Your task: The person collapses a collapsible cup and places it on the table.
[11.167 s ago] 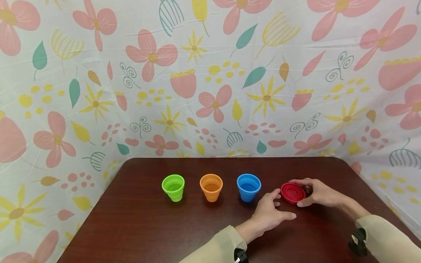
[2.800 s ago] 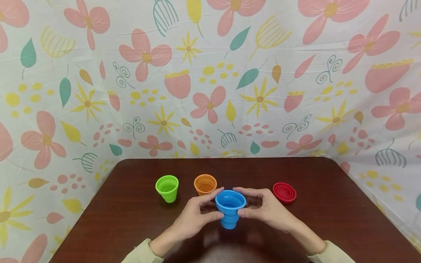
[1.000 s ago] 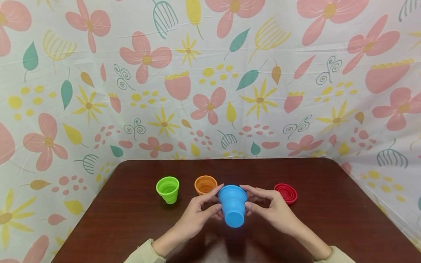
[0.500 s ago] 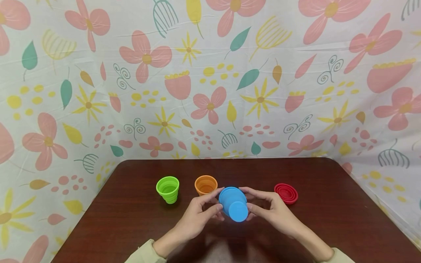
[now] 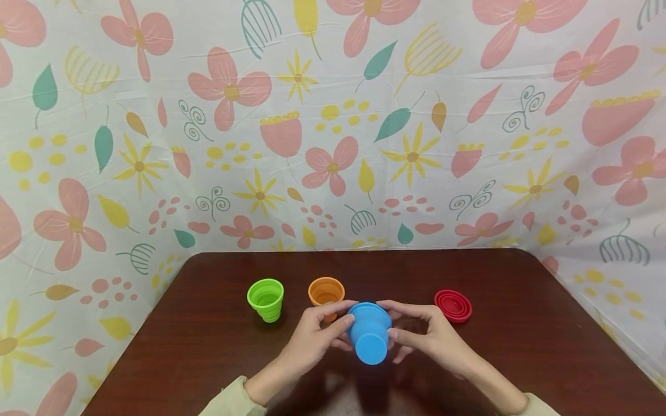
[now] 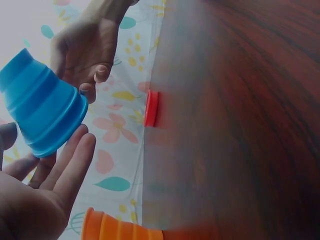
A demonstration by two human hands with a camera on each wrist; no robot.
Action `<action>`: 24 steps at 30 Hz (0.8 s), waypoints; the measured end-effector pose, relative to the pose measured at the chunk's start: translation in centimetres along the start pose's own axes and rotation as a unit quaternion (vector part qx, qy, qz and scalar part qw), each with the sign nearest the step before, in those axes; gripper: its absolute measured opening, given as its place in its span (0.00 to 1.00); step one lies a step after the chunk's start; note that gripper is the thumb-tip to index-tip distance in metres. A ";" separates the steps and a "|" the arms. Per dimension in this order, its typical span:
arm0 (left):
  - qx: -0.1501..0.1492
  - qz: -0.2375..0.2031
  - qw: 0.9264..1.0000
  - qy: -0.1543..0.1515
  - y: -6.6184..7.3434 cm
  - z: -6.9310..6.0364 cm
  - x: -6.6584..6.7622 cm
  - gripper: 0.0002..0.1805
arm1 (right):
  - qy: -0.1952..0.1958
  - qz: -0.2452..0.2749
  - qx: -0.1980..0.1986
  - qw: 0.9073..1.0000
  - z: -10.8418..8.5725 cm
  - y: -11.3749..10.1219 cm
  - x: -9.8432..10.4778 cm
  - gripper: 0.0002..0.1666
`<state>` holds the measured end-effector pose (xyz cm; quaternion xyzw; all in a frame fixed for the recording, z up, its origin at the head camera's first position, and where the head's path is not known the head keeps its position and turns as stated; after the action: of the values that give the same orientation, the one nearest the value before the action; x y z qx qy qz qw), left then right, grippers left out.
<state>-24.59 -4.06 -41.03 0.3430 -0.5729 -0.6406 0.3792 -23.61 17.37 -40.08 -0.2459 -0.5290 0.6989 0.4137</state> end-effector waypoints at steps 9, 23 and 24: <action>0.009 0.005 1.000 0.010 0.0 0.4 -0.1 0.19 | 0.000 -0.010 -0.006 1.000 0.2 0.0 -0.3 0.27; 0.019 0.021 0.999 0.020 0.2 0.5 -0.3 0.19 | 0.048 -0.050 -0.046 0.997 0.7 0.0 -0.5 0.24; 0.020 0.023 0.999 0.022 0.2 0.5 -0.3 0.19 | 0.046 -0.051 -0.046 0.997 0.7 0.0 -0.5 0.24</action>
<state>-24.90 -3.59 -40.79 0.3513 -0.5849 -0.6123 0.3995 -23.90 16.55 -39.88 -0.2697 -0.5530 0.6394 0.4611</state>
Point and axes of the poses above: each hand's wrist, its own z-axis towards the middle knuckle, its own x-axis out of the back of the hand, y = z × x, the point moved 6 cm from there along z, towards the middle knuckle, and after that the axes turned 5 degrees about x, right-handed, at the moved point
